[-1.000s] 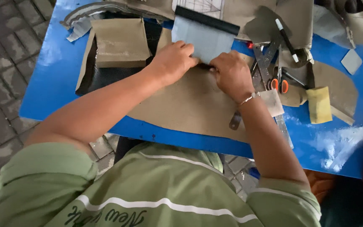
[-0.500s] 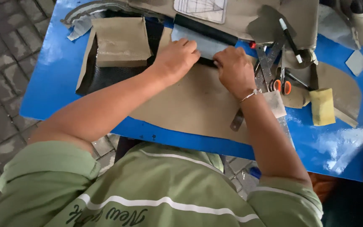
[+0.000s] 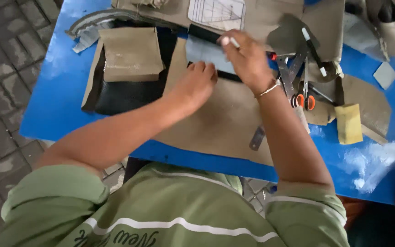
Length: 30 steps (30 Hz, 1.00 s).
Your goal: Applying adhesive to leather edges and folding them to assemble components
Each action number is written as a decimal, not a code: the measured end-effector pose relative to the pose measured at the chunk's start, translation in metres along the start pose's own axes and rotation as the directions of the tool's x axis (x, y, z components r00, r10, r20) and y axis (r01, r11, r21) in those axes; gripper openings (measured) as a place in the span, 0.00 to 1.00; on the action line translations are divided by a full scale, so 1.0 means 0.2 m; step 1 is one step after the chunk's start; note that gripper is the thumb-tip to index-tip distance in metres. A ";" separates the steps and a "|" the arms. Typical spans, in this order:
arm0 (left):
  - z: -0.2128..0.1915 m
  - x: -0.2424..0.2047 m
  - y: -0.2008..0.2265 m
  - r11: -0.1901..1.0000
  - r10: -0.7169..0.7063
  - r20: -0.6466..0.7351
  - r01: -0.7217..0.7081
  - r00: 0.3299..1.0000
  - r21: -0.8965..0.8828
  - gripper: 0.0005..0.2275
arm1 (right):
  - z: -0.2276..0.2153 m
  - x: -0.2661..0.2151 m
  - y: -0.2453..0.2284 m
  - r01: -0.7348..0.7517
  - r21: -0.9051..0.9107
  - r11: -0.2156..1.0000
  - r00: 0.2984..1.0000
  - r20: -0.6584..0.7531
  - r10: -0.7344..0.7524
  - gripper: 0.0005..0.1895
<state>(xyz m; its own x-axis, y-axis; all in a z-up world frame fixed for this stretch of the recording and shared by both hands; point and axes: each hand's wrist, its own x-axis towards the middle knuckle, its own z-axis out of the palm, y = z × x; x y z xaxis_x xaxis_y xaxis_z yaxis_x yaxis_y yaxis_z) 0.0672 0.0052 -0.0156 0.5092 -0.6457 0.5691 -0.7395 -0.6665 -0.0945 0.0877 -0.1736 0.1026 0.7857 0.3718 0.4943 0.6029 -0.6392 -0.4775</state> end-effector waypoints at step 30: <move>-0.34 0.02 0.04 0.840 -0.155 0.418 0.343 0.895 -0.421 0.12 | 0.19 0.13 -0.14 -0.363 0.120 0.924 0.901 0.298 0.315 0.10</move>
<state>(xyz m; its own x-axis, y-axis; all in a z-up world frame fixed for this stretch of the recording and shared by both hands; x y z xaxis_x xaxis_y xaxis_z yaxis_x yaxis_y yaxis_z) 0.0340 0.0230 0.0418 0.7548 -0.6301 0.1824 -0.6319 -0.6238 0.4599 0.0970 -0.1198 0.1010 0.9392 0.3344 0.0785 0.2886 -0.6445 -0.7081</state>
